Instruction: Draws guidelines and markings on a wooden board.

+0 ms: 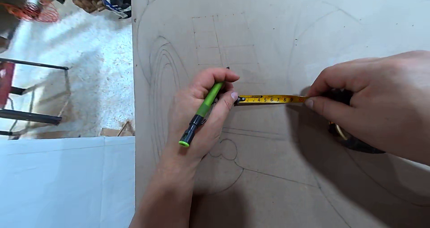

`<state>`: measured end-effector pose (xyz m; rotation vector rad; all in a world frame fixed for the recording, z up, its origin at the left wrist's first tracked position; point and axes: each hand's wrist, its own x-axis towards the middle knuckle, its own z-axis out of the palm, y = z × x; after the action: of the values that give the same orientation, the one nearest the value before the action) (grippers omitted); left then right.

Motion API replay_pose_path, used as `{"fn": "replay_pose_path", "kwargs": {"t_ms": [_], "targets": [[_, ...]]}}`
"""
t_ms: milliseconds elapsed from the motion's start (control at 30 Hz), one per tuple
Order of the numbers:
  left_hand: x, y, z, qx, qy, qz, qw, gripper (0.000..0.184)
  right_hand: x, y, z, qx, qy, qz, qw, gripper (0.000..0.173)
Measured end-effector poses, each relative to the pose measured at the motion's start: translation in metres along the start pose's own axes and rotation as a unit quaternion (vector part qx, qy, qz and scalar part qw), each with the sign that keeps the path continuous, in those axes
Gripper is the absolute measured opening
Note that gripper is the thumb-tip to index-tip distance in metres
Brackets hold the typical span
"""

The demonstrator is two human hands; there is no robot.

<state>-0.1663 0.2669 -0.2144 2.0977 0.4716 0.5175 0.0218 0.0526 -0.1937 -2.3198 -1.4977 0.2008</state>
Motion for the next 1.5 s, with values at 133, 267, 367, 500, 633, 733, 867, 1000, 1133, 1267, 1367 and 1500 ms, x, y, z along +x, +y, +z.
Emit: {"fn": "replay_pose_path", "kwargs": {"t_ms": [133,267,367,500,633,733,867,1000,1133,1267,1367,1500], "targets": [[0.001,0.000,0.001,-0.001,0.003,-0.004,1.000,0.026,-0.001,-0.004,-0.001,-0.025,0.001,0.009,1.000,0.014],[0.001,-0.001,0.001,0.005,0.007,-0.008,1.000,0.027,-0.001,-0.008,-0.001,-0.030,0.001,0.015,0.999,0.012],[-0.003,0.001,0.000,-0.039,0.023,-0.009,0.999,0.026,-0.001,-0.010,-0.001,-0.034,0.010,0.016,0.999,0.011],[-0.010,-0.001,-0.004,-0.188,0.003,0.046,0.981,0.038,-0.001,-0.011,-0.001,-0.038,0.014,0.019,0.999,0.011],[-0.014,0.007,0.004,-0.123,-0.050,0.041,0.990,0.021,-0.001,-0.011,-0.001,-0.042,0.008,0.018,0.999,0.011],[-0.015,0.010,0.011,-0.088,-0.025,0.030,0.995,0.015,-0.001,-0.010,0.000,-0.043,0.012,0.018,0.999,0.011],[-0.015,0.011,0.016,-0.062,-0.011,0.037,0.997,0.011,-0.001,-0.009,0.001,-0.039,0.014,0.016,0.999,0.012],[-0.015,0.011,0.016,-0.063,-0.008,0.043,0.997,0.012,-0.001,-0.009,0.001,-0.038,0.014,0.017,0.999,0.012],[-0.014,0.010,0.016,-0.067,-0.011,0.043,0.997,0.011,-0.001,-0.009,0.002,-0.040,0.016,0.013,0.999,0.011],[-0.014,0.009,0.016,-0.048,-0.008,0.046,0.998,0.010,-0.001,-0.009,0.001,-0.039,0.016,0.013,0.999,0.012],[-0.014,0.010,0.016,-0.058,-0.015,0.047,0.997,0.010,-0.001,-0.008,0.001,-0.037,0.013,0.010,0.999,0.013],[-0.015,0.007,0.012,-0.125,0.013,0.034,0.992,0.011,-0.002,-0.007,0.001,-0.033,0.013,0.012,0.999,0.012]]}}
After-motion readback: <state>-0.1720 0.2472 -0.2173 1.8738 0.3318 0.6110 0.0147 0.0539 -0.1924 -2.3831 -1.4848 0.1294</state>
